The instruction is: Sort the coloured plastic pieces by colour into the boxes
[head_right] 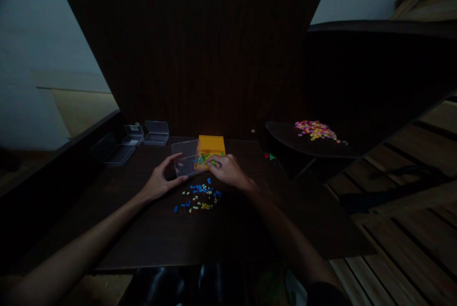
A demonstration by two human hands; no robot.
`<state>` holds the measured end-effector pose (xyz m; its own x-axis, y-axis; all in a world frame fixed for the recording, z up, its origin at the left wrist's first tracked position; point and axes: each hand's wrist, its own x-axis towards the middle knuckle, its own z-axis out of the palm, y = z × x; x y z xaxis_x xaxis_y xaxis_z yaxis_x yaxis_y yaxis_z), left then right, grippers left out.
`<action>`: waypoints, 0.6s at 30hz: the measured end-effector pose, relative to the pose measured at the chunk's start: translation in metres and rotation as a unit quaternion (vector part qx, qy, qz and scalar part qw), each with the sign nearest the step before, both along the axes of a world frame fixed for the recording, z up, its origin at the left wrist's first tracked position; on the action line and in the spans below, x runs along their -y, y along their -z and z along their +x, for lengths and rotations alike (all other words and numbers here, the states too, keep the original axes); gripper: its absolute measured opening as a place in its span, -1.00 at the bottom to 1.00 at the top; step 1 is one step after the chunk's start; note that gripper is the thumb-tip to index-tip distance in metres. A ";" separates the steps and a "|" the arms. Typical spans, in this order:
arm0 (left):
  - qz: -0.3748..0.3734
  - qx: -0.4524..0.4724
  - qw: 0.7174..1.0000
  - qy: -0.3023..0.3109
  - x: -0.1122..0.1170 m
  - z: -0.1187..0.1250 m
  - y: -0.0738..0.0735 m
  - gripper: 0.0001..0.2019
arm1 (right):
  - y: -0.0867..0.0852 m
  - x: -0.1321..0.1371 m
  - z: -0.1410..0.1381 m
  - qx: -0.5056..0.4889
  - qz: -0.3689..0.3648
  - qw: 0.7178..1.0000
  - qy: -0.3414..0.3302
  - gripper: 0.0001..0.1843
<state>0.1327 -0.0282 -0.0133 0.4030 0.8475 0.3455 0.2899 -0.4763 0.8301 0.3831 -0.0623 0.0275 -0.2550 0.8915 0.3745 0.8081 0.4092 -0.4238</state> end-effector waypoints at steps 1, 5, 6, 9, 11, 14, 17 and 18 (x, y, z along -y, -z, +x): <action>0.002 -0.002 1.000 -0.007 0.000 -0.001 0.000 -0.28 | 0.002 0.003 0.002 0.001 -0.010 1.000 -0.009 -0.73; 0.005 -0.013 1.000 -0.024 -0.001 -0.003 -0.001 -0.26 | 0.006 0.012 0.004 0.057 -0.087 0.993 -0.052 -0.77; 0.002 -0.018 0.999 -0.027 -0.001 -0.003 -0.001 -0.26 | 0.007 0.012 0.004 0.074 -0.105 0.990 -0.060 -0.75; 0.007 -0.021 0.999 -0.029 -0.001 -0.004 -0.001 -0.26 | 0.009 0.011 0.005 0.107 -0.137 0.982 -0.077 -0.67; 0.011 -0.021 0.999 -0.029 -0.001 -0.004 -0.001 -0.26 | 0.012 0.009 0.006 0.113 -0.143 0.980 -0.086 -0.65; 0.008 -0.022 0.999 -0.030 0.000 -0.003 -0.002 -0.27 | 0.014 0.008 0.008 0.116 -0.153 0.977 -0.091 -0.67; 0.005 -0.019 0.999 -0.030 0.000 -0.003 -0.002 -0.26 | 0.013 0.008 0.010 0.115 -0.158 0.976 -0.091 -0.67; 0.005 -0.018 0.999 -0.032 0.000 -0.003 -0.002 -0.26 | 0.012 0.009 0.011 0.115 -0.157 0.977 -0.089 -0.67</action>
<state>0.1295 -0.0279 -0.0112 0.3607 0.8683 0.3405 0.3489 -0.4642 0.8141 0.3937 -0.0713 0.0151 -0.4625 0.8866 0.0051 0.8241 0.4320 -0.3664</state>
